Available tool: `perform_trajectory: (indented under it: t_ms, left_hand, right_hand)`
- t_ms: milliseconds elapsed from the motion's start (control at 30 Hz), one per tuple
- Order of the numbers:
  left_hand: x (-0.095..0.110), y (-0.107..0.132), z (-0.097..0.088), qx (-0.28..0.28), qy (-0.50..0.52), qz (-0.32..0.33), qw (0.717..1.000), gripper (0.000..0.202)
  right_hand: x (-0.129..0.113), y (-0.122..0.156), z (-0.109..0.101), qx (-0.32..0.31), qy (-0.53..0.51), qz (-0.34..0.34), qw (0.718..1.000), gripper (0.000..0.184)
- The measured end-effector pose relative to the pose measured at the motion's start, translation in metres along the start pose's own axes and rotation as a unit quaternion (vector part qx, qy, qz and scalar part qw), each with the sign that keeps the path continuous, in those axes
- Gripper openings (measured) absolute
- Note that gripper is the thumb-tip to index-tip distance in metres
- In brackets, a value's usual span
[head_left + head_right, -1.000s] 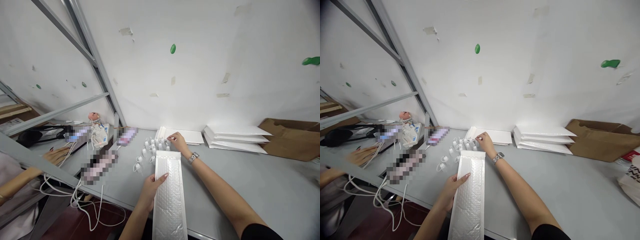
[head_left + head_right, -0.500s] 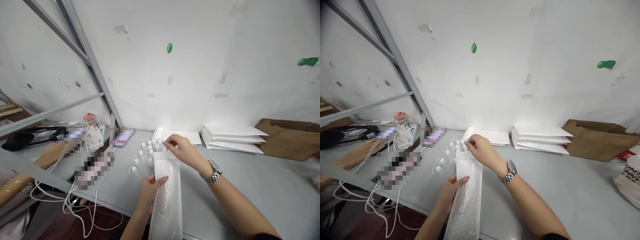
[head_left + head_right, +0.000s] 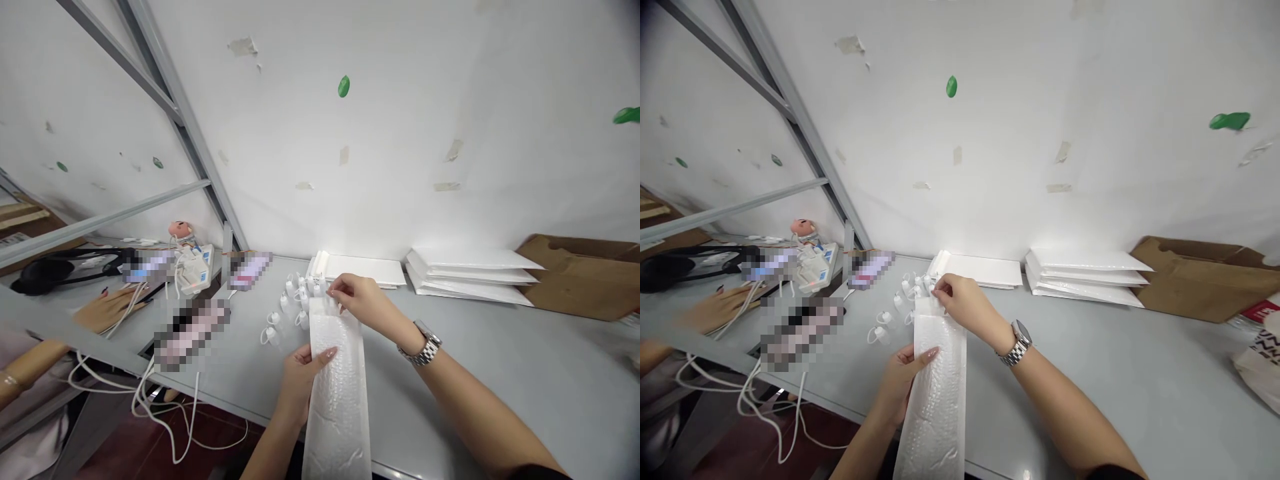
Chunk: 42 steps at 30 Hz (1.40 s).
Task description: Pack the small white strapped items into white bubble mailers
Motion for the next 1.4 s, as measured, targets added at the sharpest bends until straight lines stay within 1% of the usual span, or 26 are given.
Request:
perform_trajectory:
  t_ms: [67, 133, 167, 233, 300, 333, 433, 467, 500, 533, 567, 633, 667, 700, 733, 767, 800, 900, 967, 1000, 1100, 1167, 1200, 1267, 1300, 1400]
  left_hand:
    - [0.0, 0.001, 0.002, -0.004, 0.007, -0.001, 1.0, 0.036]
    - [0.001, 0.003, 0.002, -0.006, 0.009, -0.001, 1.0, 0.034]
    - [0.001, 0.003, 0.002, -0.004, 0.01, -0.001, 1.0, 0.034]
    - [0.0, 0.004, 0.002, -0.003, 0.016, -0.004, 1.0, 0.033]
    - [-0.001, 0.004, 0.002, -0.004, 0.018, -0.005, 1.0, 0.033]
    - [-0.003, 0.003, 0.002, -0.007, 0.016, -0.005, 1.0, 0.033]
    - [-0.008, 0.002, 0.003, -0.021, 0.002, -0.008, 1.0, 0.032]
    - [-0.009, 0.002, 0.003, -0.023, -0.004, -0.01, 1.0, 0.032]
    - [-0.01, 0.001, 0.002, -0.023, -0.01, -0.012, 1.0, 0.032]
    - [-0.01, 0.001, 0.001, -0.02, -0.018, -0.013, 1.0, 0.032]
    - [-0.009, 0.0, -0.001, -0.015, -0.025, -0.014, 0.999, 0.033]
    - [-0.008, 0.0, -0.003, -0.006, -0.039, -0.016, 0.999, 0.034]
    - [-0.007, 0.0, -0.003, -0.005, -0.044, -0.017, 0.999, 0.035]
    - [-0.007, 0.001, -0.004, -0.006, -0.047, -0.018, 0.999, 0.035]
    - [-0.006, 0.001, -0.003, -0.008, -0.048, -0.018, 0.999, 0.036]
    - [-0.006, 0.001, -0.003, -0.011, -0.048, -0.018, 0.999, 0.037]
    - [-0.006, 0.001, -0.003, -0.013, -0.049, -0.018, 0.999, 0.037]
    - [-0.008, 0.0, -0.005, -0.015, -0.052, -0.016, 0.998, 0.04]
    - [-0.008, -0.001, -0.006, -0.013, -0.054, -0.015, 0.998, 0.041]
    - [-0.008, -0.001, -0.007, -0.011, -0.053, -0.014, 0.998, 0.041]
    - [-0.005, -0.002, -0.01, 0.004, -0.047, -0.011, 0.999, 0.039]
    - [-0.003, -0.002, -0.011, 0.012, -0.032, -0.011, 0.999, 0.037]
    - [-0.002, -0.002, -0.011, 0.015, -0.022, -0.01, 1.0, 0.036]
    - [0.001, -0.001, -0.011, 0.023, -0.004, -0.009, 1.0, 0.036]
    - [0.001, -0.001, -0.011, 0.027, 0.002, -0.006, 1.0, 0.036]
    - [0.004, 0.0, -0.009, 0.032, 0.015, 0.005, 0.999, 0.038]
  right_hand:
    - [0.006, 0.0, 0.008, -0.014, -0.035, 0.034, 0.999, 0.007]
    - [0.009, 0.0, 0.014, -0.023, -0.016, 0.047, 0.999, 0.006]
    - [0.009, 0.0, 0.017, -0.03, 0.007, 0.046, 0.998, 0.009]
    - [0.01, 0.004, 0.023, -0.06, 0.055, 0.046, 0.996, 0.025]
    - [0.012, 0.01, 0.033, -0.123, 0.085, 0.053, 0.987, 0.044]
    - [0.014, 0.014, 0.039, -0.162, 0.093, 0.057, 0.981, 0.051]
    - [0.016, 0.026, 0.053, -0.274, 0.09, 0.053, 0.956, 0.057]
    - [0.017, 0.028, 0.056, -0.295, 0.085, 0.05, 0.95, 0.057]
    - [0.018, 0.027, 0.056, -0.297, 0.079, 0.049, 0.95, 0.057]
    - [0.018, 0.022, 0.052, -0.273, 0.072, 0.047, 0.958, 0.055]
    - [0.019, 0.013, 0.045, -0.222, 0.065, 0.045, 0.972, 0.053]
    - [0.023, -0.004, 0.021, -0.065, 0.062, 0.043, 0.995, 0.043]
    - [0.026, -0.01, 0.009, 0.01, 0.068, 0.041, 0.997, 0.037]
    - [0.031, -0.014, 0.001, 0.065, 0.076, 0.04, 0.994, 0.034]
    - [0.037, -0.016, -0.001, 0.092, 0.085, 0.041, 0.991, 0.033]
    - [0.044, -0.018, 0.001, 0.097, 0.09, 0.042, 0.99, 0.034]
    - [0.051, -0.02, 0.007, 0.085, 0.089, 0.043, 0.991, 0.033]
    - [0.071, -0.025, 0.025, 0.044, 0.088, 0.052, 0.994, 0.022]
    - [0.076, -0.027, 0.026, 0.043, 0.103, 0.049, 0.993, 0.021]
    - [0.075, -0.028, 0.023, 0.052, 0.108, 0.044, 0.992, 0.022]
    - [0.056, -0.028, -0.002, 0.107, 0.082, 0.027, 0.99, 0.022]
    - [0.037, -0.024, -0.022, 0.13, 0.018, 0.028, 0.991, 0.023]
    - [0.027, -0.021, -0.028, 0.127, -0.018, 0.031, 0.991, 0.024]
    - [0.008, -0.013, -0.033, 0.102, -0.056, 0.022, 0.993, 0.025]
    - [-0.002, -0.009, -0.034, 0.093, -0.051, 0.008, 0.994, 0.025]
    - [-0.019, 0.001, -0.029, 0.078, 0.041, -0.052, 0.995, 0.023]
Point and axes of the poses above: each hand's wrist, its own y-axis away from the middle knuckle, its own z-axis out of the palm, x = y × z, the point moved 9 cm from there along -y, towards the middle knuckle, and after that the axes turned 8 degrees about x, right-handed, at the moved point
